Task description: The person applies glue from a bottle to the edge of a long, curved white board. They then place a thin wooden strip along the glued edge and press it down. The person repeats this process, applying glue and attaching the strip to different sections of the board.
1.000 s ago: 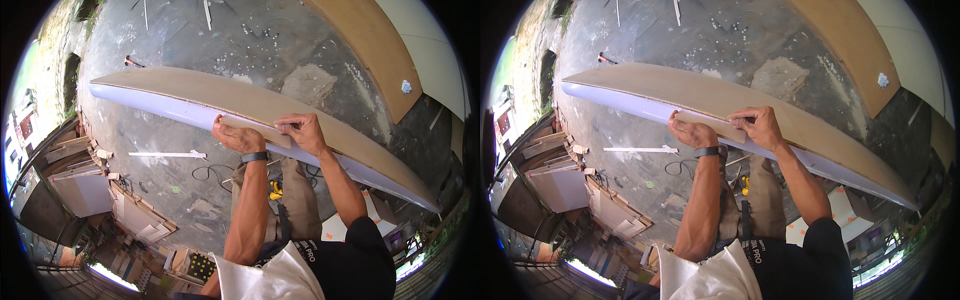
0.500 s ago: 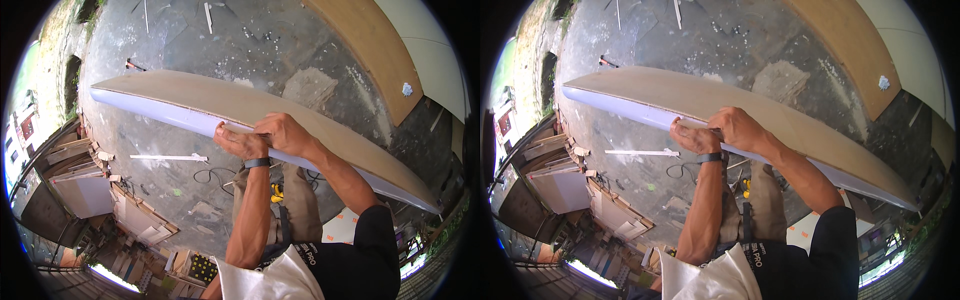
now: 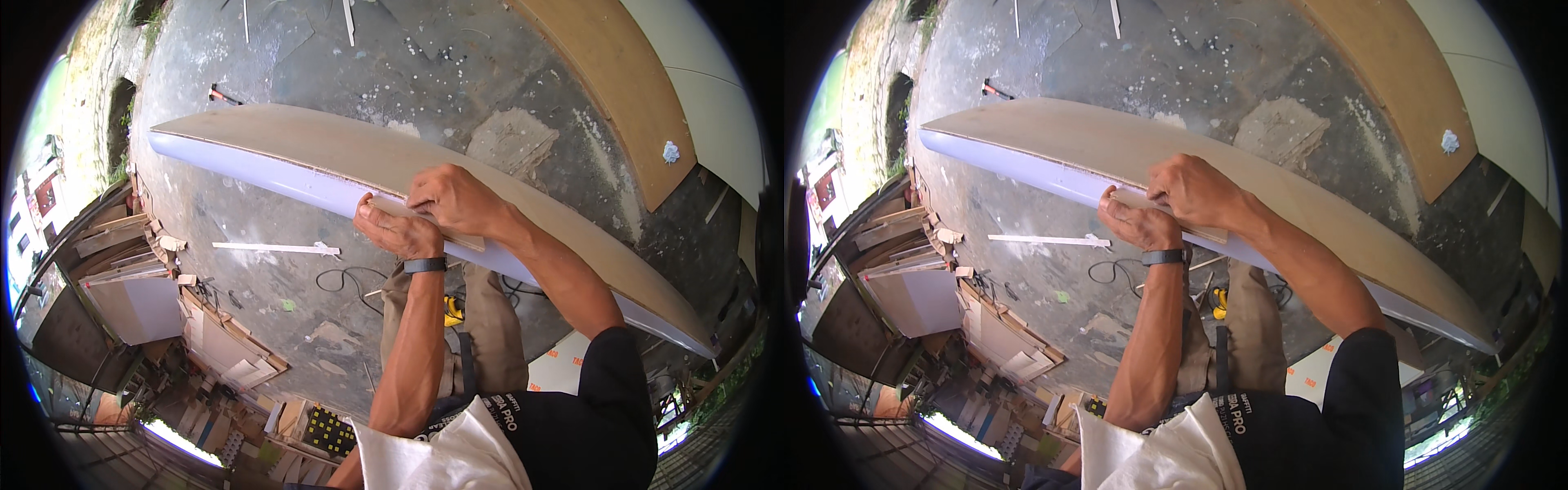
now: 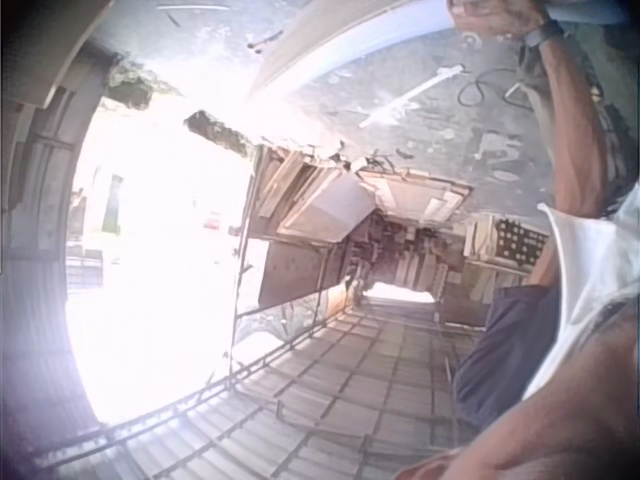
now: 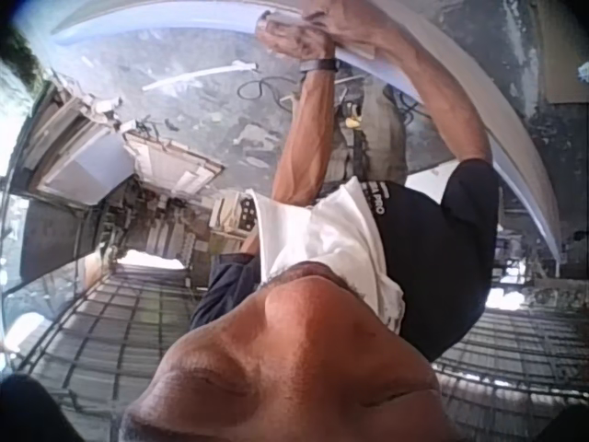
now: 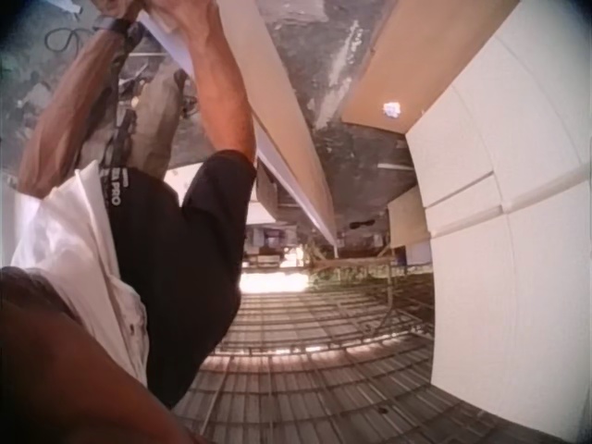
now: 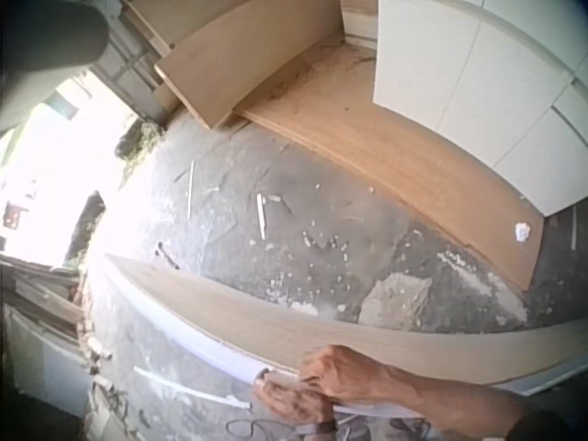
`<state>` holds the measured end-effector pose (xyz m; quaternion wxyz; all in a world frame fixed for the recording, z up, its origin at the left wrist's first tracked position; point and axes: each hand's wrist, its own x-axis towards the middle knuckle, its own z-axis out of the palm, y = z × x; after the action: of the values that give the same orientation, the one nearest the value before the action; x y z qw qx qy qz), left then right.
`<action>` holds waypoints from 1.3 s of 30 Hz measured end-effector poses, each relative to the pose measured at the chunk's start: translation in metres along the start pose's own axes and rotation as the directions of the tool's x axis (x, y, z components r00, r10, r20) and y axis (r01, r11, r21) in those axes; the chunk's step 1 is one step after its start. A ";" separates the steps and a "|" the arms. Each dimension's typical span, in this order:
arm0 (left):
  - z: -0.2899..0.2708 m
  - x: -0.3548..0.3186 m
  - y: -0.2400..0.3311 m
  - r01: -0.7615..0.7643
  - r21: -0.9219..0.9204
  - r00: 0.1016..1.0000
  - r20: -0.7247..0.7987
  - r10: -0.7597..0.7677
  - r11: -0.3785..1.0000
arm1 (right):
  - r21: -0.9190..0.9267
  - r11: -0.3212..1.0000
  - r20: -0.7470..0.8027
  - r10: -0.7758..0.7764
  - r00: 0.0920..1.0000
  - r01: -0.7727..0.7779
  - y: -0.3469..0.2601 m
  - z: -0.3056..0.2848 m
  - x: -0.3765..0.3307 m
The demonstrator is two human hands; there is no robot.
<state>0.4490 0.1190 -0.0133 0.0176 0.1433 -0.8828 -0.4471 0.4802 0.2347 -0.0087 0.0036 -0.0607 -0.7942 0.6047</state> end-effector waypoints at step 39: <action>-0.002 0.001 -0.003 -0.002 -0.008 1.000 -0.016 0.002 1.000 | -0.142 0.959 0.016 -0.247 0.969 0.247 0.018 0.002 0.002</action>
<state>0.4491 0.1152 -0.0143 0.0257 0.1460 -0.8809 -0.4495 0.4799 0.2376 -0.0266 0.0754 0.0382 -0.8369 0.5408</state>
